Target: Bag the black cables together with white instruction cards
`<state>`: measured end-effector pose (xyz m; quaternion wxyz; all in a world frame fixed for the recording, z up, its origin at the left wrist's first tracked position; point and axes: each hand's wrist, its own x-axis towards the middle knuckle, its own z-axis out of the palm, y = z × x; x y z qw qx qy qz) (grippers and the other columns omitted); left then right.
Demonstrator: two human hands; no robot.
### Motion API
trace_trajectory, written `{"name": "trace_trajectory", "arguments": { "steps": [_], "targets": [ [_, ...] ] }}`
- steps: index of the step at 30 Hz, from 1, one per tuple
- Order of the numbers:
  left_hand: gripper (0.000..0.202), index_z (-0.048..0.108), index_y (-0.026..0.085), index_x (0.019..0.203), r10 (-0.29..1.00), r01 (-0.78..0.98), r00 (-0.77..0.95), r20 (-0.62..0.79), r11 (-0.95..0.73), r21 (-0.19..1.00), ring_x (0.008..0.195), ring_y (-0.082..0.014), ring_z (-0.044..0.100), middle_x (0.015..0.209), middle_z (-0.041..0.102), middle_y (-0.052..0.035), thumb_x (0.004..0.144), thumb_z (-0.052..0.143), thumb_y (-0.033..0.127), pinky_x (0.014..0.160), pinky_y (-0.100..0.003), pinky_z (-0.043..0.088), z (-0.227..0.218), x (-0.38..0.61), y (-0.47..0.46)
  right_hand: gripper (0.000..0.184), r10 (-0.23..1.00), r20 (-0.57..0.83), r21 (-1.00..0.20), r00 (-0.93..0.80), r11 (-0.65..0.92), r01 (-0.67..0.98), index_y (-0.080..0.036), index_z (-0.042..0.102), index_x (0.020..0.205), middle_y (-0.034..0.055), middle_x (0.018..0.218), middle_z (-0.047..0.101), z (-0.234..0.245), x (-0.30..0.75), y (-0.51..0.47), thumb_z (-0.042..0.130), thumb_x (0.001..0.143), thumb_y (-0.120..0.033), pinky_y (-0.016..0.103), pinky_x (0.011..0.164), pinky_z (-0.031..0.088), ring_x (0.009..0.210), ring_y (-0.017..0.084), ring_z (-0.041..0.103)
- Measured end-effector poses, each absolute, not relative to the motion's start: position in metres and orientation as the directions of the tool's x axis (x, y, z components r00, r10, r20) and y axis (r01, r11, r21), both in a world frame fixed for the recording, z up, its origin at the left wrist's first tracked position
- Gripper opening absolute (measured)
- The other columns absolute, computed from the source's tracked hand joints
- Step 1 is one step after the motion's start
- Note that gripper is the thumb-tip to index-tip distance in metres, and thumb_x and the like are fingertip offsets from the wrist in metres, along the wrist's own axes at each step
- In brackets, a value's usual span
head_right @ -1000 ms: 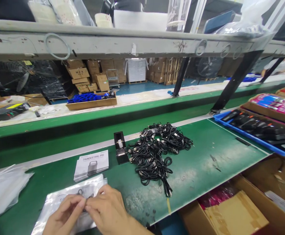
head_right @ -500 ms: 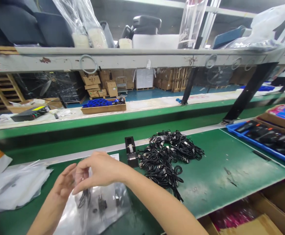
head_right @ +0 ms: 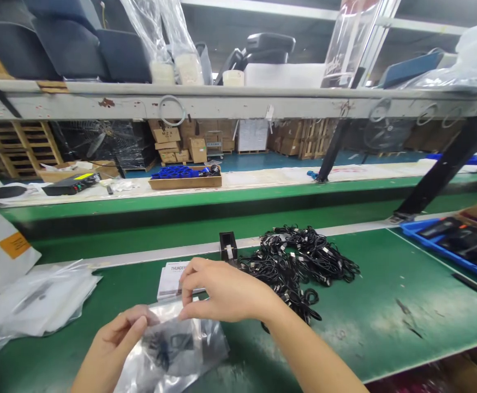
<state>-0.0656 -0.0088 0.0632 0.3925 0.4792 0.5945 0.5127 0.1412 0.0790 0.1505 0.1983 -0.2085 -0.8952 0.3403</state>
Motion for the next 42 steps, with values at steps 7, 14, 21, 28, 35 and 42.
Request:
{"name": "trace_trajectory", "arguments": {
  "steps": [7,14,21,28,35,42],
  "targets": [
    [0.036,0.069,0.021,0.067,0.920,0.251,-0.387,0.067,0.035,0.967,0.073,-0.0206,0.060,0.072,0.068,-0.0036,0.071,0.052,0.053,0.070,-0.027,0.047,0.058,-0.048,-0.006,0.037,0.806,0.215,-0.948,-0.551,0.307,0.080,-0.022,0.048,0.114,0.0041,0.099,0.059,0.098,0.146,0.067,0.057,0.078,-0.026,0.029,0.079,0.042,0.090,0.015,0.055],
    [0.038,0.065,0.022,0.087,0.922,0.030,-0.387,-0.022,0.036,0.999,0.081,-0.0205,0.063,0.080,0.070,-0.0028,0.060,0.067,0.049,0.072,-0.027,0.049,0.049,-0.044,0.003,0.020,0.869,0.002,-0.995,-0.495,0.052,0.087,-0.014,0.067,0.072,0.0029,0.070,0.065,0.069,0.131,0.070,0.059,0.076,-0.032,0.026,0.065,0.042,0.068,0.014,0.056],
    [0.026,0.066,0.021,0.066,0.902,0.138,-0.431,-0.032,0.102,0.985,0.063,-0.0165,0.059,0.065,0.067,0.0003,0.061,0.067,0.046,0.059,-0.024,0.045,0.047,-0.034,0.004,0.035,0.853,-0.061,-0.956,-0.519,-0.200,-0.216,-0.015,0.065,0.091,0.0051,0.077,0.067,0.058,0.129,0.070,0.056,0.077,-0.046,0.025,0.066,0.042,0.073,0.014,0.059],
    [0.037,0.068,0.019,0.078,0.907,0.020,-0.371,-0.200,0.224,0.974,0.074,-0.0181,0.062,0.077,0.070,-0.0023,0.055,0.071,0.048,0.068,-0.024,0.049,0.043,-0.051,0.008,0.018,0.879,0.151,-0.979,-0.453,0.197,0.056,-0.020,0.072,0.078,0.0020,0.078,0.066,0.052,0.139,0.074,0.056,0.075,-0.014,0.026,0.070,0.045,0.075,0.015,0.059],
    [0.053,0.060,0.026,0.096,0.920,-0.215,-0.304,-0.247,0.187,0.959,0.071,-0.0197,0.065,0.085,0.071,-0.0045,0.064,0.051,0.066,0.066,-0.033,0.050,0.043,-0.049,0.018,0.046,0.791,0.333,-0.858,-0.513,0.480,0.184,-0.024,0.072,0.077,0.0008,0.086,0.063,0.046,0.144,0.070,0.041,0.063,0.006,0.024,0.071,0.045,0.079,0.013,0.059],
    [0.041,0.065,0.018,0.079,0.915,0.081,-0.298,-0.273,0.309,0.948,0.065,-0.0202,0.062,0.058,0.064,0.0012,0.054,0.071,0.049,0.061,-0.028,0.046,0.033,-0.035,0.013,0.028,0.829,0.293,-0.877,-0.476,0.431,0.211,-0.022,0.066,0.097,0.0018,0.091,0.069,0.046,0.146,0.062,0.046,0.081,-0.012,0.025,0.079,0.046,0.084,0.014,0.062]
  ]
}}
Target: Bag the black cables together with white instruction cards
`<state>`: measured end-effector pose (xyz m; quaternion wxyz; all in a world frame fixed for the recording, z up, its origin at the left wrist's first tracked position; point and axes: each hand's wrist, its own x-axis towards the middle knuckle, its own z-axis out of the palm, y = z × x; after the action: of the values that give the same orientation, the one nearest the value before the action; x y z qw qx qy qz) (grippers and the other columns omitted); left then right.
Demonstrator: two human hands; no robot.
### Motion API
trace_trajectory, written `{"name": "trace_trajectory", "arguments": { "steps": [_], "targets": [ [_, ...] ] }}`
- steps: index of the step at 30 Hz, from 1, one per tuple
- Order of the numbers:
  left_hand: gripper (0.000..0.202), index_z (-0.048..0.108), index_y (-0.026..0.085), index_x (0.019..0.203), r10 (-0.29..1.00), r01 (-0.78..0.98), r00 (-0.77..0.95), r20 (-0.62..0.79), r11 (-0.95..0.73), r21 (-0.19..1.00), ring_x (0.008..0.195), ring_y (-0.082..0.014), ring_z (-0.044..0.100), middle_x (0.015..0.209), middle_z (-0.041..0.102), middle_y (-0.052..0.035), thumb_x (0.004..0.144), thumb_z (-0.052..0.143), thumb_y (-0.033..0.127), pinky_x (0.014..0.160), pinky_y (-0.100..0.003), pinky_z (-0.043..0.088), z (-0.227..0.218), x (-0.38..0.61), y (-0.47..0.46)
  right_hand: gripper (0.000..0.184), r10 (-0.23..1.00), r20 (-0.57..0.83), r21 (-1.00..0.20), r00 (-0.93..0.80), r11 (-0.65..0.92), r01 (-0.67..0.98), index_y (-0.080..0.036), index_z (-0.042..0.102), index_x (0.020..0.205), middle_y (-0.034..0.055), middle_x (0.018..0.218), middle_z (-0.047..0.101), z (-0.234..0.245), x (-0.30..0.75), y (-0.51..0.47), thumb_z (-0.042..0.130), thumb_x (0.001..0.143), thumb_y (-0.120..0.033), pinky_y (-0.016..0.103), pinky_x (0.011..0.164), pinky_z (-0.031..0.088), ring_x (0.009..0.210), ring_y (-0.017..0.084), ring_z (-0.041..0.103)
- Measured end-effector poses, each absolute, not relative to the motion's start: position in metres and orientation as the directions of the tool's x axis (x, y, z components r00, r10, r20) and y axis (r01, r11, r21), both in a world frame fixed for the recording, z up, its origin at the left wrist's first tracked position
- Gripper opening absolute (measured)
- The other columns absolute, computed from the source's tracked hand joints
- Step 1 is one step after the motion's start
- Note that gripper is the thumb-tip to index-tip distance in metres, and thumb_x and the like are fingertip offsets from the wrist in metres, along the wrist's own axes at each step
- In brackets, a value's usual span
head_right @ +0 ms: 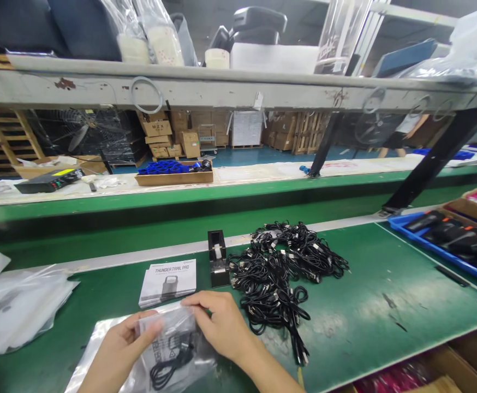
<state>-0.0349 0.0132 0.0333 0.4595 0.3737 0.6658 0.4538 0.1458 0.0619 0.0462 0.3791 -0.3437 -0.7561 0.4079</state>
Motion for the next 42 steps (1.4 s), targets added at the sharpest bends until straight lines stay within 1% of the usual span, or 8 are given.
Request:
{"name": "trace_trajectory", "arguments": {
  "steps": [4,8,11,15,19,23,28,42],
  "targets": [
    [0.044,0.066,0.017,0.082,0.871,-0.013,-0.377,-0.315,0.335,0.942,0.074,-0.0212,0.063,0.070,0.071,-0.0010,0.051,0.073,0.048,0.068,-0.027,0.047,0.036,-0.038,0.009,0.028,0.934,0.279,-0.898,-0.222,0.336,0.285,-0.021,0.063,0.099,0.0047,0.094,0.065,0.044,0.160,0.073,0.038,0.086,-0.020,0.027,0.070,0.047,0.077,0.015,0.061],
    [0.044,0.065,0.017,0.083,0.837,-0.126,-0.409,-0.362,0.341,0.931,0.078,-0.0190,0.063,0.075,0.073,-0.0008,0.050,0.075,0.044,0.070,-0.023,0.047,0.037,-0.036,0.009,0.024,0.983,0.149,-0.896,0.103,0.090,0.434,-0.019,0.063,0.089,0.0075,0.100,0.057,0.047,0.170,0.101,0.051,0.079,-0.037,0.032,0.075,0.043,0.075,0.018,0.058],
    [0.043,0.065,0.017,0.083,0.815,-0.247,-0.419,-0.401,0.323,0.914,0.079,-0.0181,0.064,0.072,0.073,0.0004,0.049,0.077,0.040,0.070,-0.022,0.048,0.032,-0.033,0.010,0.024,0.998,0.011,-0.931,0.056,-0.010,0.364,-0.017,0.059,0.059,0.0031,0.072,0.058,0.047,0.169,0.122,0.061,0.069,-0.039,0.030,0.068,0.045,0.064,0.017,0.059],
    [0.040,0.064,0.018,0.087,0.783,-0.401,-0.401,-0.476,0.318,0.859,0.081,-0.0197,0.066,0.068,0.072,0.0012,0.052,0.077,0.032,0.074,-0.026,0.049,0.022,-0.030,0.011,0.027,0.995,-0.096,-0.981,-0.011,-0.092,0.170,-0.018,0.055,0.066,-0.0018,0.062,0.056,0.041,0.165,0.126,0.059,0.068,-0.045,0.028,0.054,0.048,0.050,0.013,0.059],
    [0.040,0.061,0.019,0.098,0.781,-0.494,-0.348,-0.519,0.317,0.810,0.083,-0.0217,0.066,0.072,0.073,-0.0005,0.060,0.073,0.028,0.078,-0.033,0.049,0.018,-0.030,0.013,0.033,0.994,-0.106,-0.994,-0.020,-0.106,-0.018,-0.016,0.057,0.070,0.0050,0.080,0.060,0.029,0.162,0.105,0.059,0.068,-0.049,0.032,0.070,0.051,0.079,0.019,0.063],
    [0.038,0.061,0.019,0.100,0.785,-0.512,-0.351,-0.511,0.297,0.806,0.082,-0.0205,0.067,0.074,0.073,-0.0003,0.064,0.070,0.026,0.081,-0.033,0.048,0.020,-0.026,0.014,0.034,0.997,-0.054,-0.995,0.059,-0.049,-0.083,-0.016,0.058,0.061,0.0111,0.101,0.055,0.014,0.154,0.089,0.059,0.069,-0.048,0.035,0.086,0.045,0.113,0.025,0.045],
    [0.036,0.061,0.018,0.101,0.781,-0.539,-0.334,-0.528,0.302,0.787,0.081,-0.0213,0.067,0.075,0.073,-0.0006,0.066,0.069,0.025,0.080,-0.034,0.049,0.019,-0.022,0.014,0.027,0.989,-0.016,-0.998,0.145,-0.007,-0.064,-0.017,0.057,0.057,0.0119,0.113,0.049,0.009,0.143,0.083,0.060,0.070,-0.040,0.040,0.100,0.027,0.121,0.026,0.036],
    [0.033,0.063,0.019,0.098,0.774,-0.539,-0.358,-0.522,0.284,0.793,0.088,-0.0209,0.066,0.079,0.074,-0.0013,0.066,0.069,0.026,0.085,-0.033,0.047,0.021,-0.022,0.009,0.023,0.977,0.165,-0.941,0.137,0.114,0.317,-0.018,0.049,0.055,0.0121,0.100,0.051,-0.004,0.152,0.076,0.053,0.074,-0.031,0.032,0.073,0.046,0.094,0.024,0.055]
  ]
}}
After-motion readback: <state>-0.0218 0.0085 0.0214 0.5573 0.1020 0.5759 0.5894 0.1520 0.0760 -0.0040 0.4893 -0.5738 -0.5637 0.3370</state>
